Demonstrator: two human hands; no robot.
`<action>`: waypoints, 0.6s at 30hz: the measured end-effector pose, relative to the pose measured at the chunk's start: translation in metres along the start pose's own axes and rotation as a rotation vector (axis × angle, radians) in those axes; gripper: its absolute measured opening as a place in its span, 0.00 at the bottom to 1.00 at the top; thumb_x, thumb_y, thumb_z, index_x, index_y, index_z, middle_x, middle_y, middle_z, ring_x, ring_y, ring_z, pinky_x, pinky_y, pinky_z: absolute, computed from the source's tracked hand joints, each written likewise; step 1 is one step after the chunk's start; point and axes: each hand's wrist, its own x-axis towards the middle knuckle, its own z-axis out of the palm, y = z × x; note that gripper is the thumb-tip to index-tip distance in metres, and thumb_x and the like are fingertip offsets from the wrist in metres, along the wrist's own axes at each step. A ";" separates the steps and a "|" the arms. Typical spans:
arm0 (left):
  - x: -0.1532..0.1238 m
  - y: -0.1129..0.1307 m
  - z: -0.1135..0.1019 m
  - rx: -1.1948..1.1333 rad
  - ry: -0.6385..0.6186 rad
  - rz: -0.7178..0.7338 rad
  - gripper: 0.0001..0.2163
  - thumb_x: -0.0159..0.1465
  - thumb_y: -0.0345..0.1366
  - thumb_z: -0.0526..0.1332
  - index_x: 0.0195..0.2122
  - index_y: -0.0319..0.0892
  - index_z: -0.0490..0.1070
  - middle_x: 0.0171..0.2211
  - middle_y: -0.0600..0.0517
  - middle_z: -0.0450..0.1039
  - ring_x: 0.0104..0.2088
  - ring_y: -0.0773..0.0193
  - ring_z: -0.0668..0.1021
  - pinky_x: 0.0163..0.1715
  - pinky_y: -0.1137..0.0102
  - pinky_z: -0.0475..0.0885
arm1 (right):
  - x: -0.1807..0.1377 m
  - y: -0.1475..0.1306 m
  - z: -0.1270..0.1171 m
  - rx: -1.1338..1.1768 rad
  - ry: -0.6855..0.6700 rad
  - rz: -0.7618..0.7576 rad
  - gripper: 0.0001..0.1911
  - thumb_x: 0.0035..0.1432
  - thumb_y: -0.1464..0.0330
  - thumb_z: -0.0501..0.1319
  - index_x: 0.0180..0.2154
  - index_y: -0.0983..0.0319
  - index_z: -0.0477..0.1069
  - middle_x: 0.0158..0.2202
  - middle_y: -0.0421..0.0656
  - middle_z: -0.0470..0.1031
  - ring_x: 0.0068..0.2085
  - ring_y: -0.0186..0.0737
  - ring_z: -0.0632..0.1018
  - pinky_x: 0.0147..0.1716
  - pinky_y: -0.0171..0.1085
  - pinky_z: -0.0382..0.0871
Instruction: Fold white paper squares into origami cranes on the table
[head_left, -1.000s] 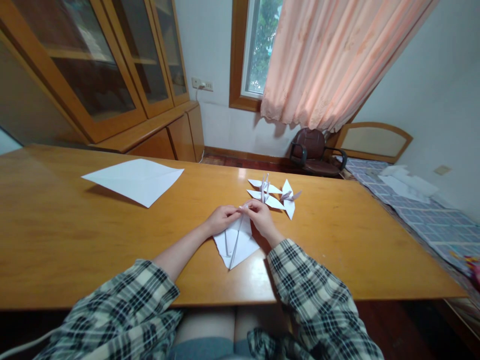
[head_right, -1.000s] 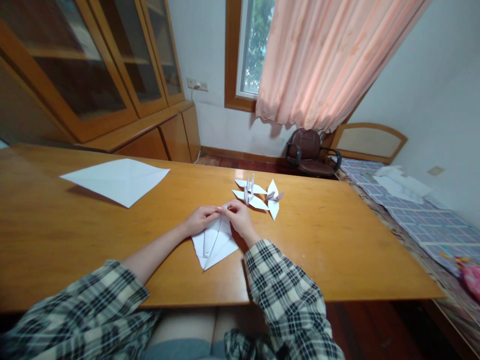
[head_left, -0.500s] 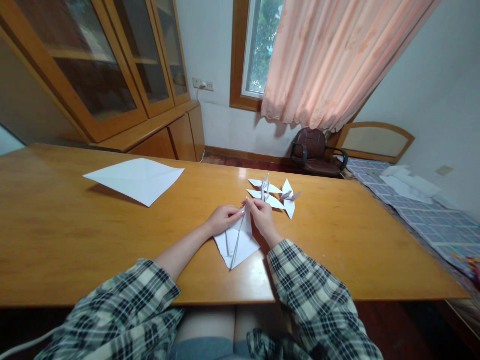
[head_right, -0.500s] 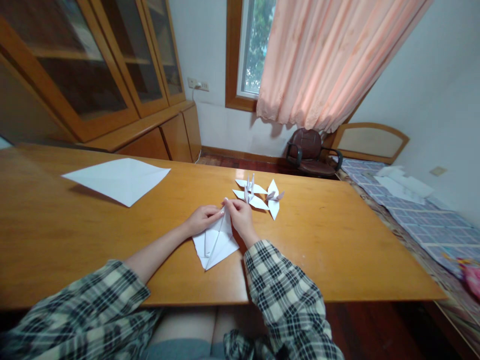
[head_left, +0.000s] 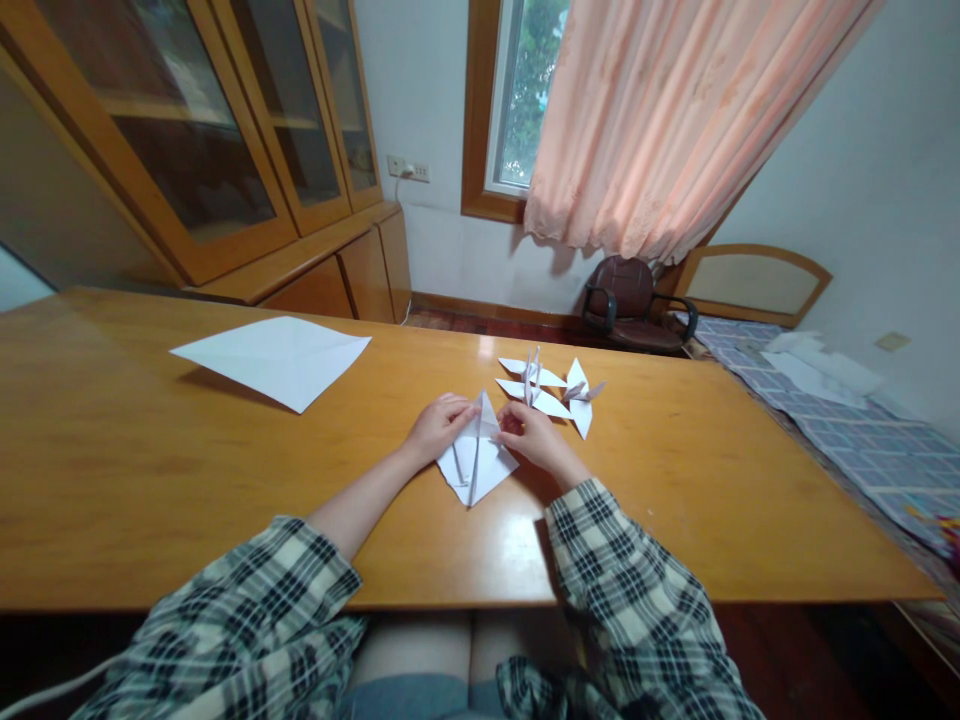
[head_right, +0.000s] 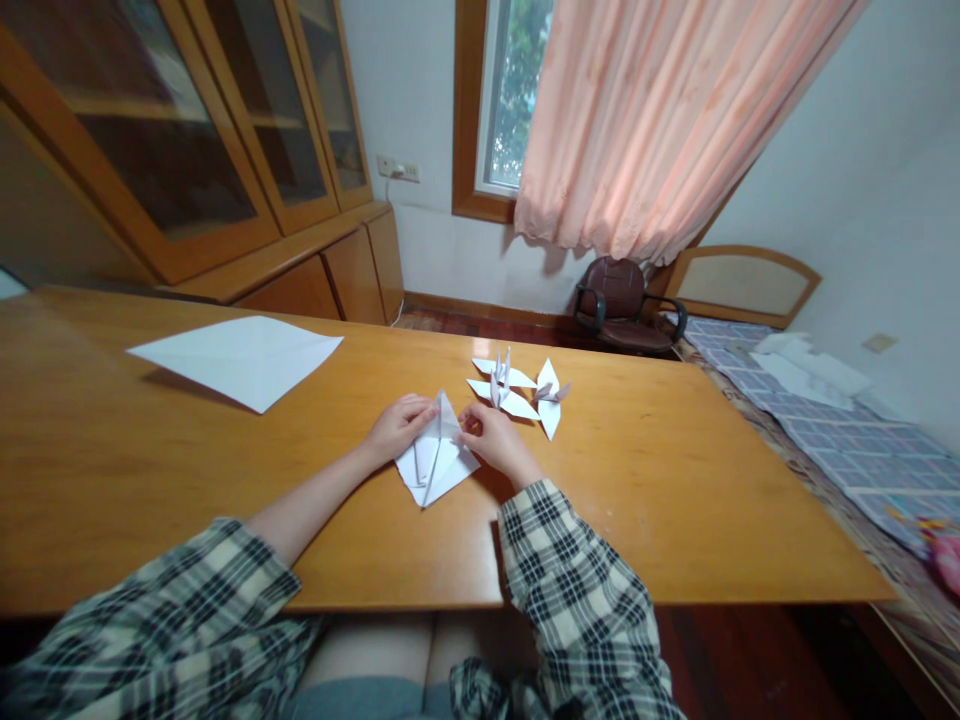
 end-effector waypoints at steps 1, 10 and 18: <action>0.000 0.000 -0.002 0.007 -0.024 0.011 0.20 0.68 0.48 0.50 0.33 0.41 0.77 0.34 0.48 0.77 0.37 0.60 0.73 0.41 0.66 0.66 | 0.000 0.000 0.000 -0.049 -0.011 -0.009 0.05 0.50 0.73 0.65 0.32 0.62 0.71 0.28 0.38 0.72 0.30 0.35 0.70 0.30 0.33 0.61; -0.004 -0.007 -0.021 0.087 -0.241 0.108 0.11 0.64 0.39 0.58 0.43 0.46 0.77 0.41 0.49 0.79 0.42 0.59 0.75 0.46 0.64 0.65 | 0.001 0.009 -0.003 -0.214 0.112 -0.041 0.05 0.51 0.77 0.61 0.27 0.63 0.72 0.25 0.39 0.70 0.29 0.35 0.69 0.30 0.33 0.59; -0.005 -0.015 -0.020 0.162 -0.257 0.157 0.10 0.64 0.35 0.57 0.40 0.46 0.79 0.40 0.48 0.79 0.42 0.59 0.74 0.44 0.65 0.66 | -0.004 0.015 -0.012 -0.150 -0.062 -0.133 0.12 0.52 0.82 0.59 0.33 0.63 0.78 0.33 0.44 0.77 0.36 0.38 0.75 0.40 0.37 0.67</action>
